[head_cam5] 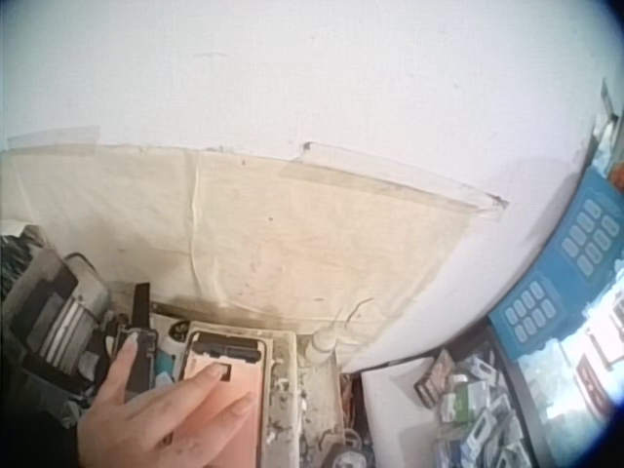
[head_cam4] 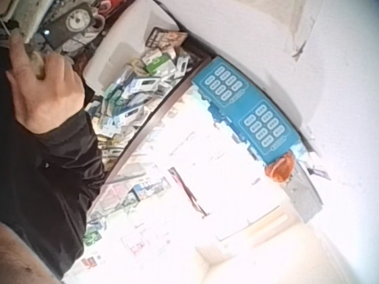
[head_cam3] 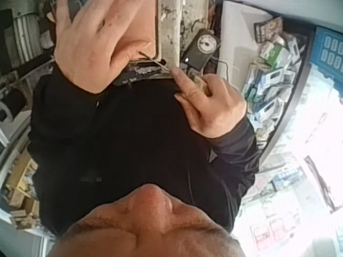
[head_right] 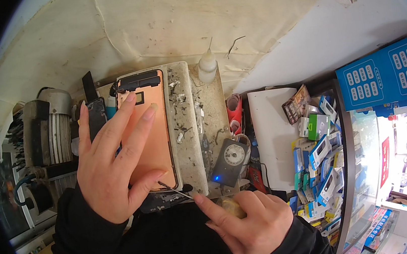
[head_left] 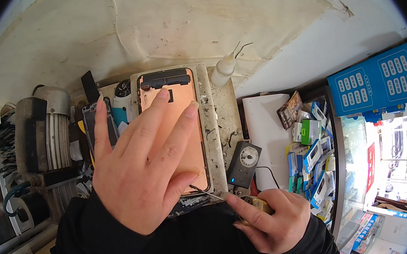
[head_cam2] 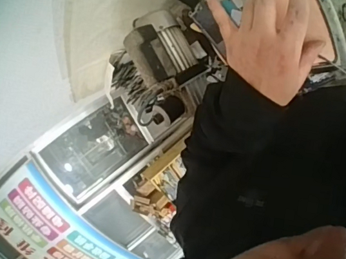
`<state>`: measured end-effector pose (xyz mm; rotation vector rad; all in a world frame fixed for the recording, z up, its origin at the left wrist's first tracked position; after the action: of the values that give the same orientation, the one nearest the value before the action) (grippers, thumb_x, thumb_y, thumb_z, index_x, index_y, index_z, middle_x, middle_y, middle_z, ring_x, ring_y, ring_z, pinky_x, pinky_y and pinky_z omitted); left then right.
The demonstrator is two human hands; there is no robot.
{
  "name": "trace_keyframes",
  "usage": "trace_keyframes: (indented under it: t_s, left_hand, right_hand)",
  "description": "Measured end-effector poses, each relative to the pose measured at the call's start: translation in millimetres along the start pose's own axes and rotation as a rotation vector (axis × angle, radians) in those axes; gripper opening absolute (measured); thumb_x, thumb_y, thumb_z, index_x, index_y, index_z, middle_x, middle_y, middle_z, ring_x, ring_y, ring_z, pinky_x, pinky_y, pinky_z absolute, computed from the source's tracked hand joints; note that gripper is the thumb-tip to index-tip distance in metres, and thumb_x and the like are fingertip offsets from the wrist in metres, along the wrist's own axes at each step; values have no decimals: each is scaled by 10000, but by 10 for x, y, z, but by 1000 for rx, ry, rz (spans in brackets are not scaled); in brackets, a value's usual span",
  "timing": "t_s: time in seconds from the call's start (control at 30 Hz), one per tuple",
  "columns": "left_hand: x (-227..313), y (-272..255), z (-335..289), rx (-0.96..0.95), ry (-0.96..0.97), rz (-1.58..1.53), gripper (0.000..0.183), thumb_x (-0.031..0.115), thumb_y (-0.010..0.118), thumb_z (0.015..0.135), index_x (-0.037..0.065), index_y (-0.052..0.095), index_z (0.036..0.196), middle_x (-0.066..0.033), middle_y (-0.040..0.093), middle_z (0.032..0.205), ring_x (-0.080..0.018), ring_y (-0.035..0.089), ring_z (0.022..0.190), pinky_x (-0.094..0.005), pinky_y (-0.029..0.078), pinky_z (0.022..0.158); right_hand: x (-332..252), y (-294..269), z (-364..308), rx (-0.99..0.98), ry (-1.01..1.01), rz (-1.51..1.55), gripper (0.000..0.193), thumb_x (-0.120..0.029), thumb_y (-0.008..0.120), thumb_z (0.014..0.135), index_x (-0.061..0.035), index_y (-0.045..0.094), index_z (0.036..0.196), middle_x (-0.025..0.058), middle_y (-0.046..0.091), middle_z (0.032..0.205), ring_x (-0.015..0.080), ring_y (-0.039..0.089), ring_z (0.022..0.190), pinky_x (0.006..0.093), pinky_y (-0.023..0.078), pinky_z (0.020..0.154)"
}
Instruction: The person uses a metal prying tool to separate the screen assembly from the phone frame, working along the edges to release adhesive. The phone is held steady with one hand while the tool is inserted and moved along the perimeter.
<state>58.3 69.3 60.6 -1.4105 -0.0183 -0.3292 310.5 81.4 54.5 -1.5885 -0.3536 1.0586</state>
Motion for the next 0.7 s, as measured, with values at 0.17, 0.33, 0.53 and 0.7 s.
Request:
trace_keyframes:
  t_s: [0.17,0.33,0.53,0.7]
  left_hand:
    - [-2,0,1,-7,-5,0,837,334,801,774,85,512,1519,-212,459,1574,-355,539,1377,-697,216,1199]
    - [-5,0,-5,-7,-12,0,837,323,808,769,83,514,1516,-216,455,1577,-360,492,1427,-695,228,1193]
    - [-14,19,-15,5,-31,11,819,370,795,791,84,525,1509,-205,456,1580,-355,482,1438,-683,234,1195]
    - [-80,21,9,27,-22,17,867,437,811,768,86,529,1509,-169,467,1579,-317,560,1344,-674,248,1192]
  right_hand:
    - [-19,10,8,9,14,6,645,-219,873,681,-208,738,1312,107,590,833,248,599,603,358,495,507]
    - [-33,40,13,25,20,15,641,-221,874,684,-204,739,1310,113,596,839,251,600,607,358,504,518]
    - [-45,65,13,40,13,25,633,-217,876,682,-198,745,1300,115,597,841,252,603,609,362,507,520]
    - [-60,65,-1,39,22,34,629,-208,875,669,-191,752,1286,113,592,834,253,599,600,365,501,514]
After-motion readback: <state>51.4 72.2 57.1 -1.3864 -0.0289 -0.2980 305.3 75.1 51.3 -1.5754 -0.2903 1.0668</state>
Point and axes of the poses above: each hand's wrist, its own z-axis towards the middle knuckle, its own y-axis out of the palm, x = y × z, the point moved 2 cm from there along z, towards the middle knuckle
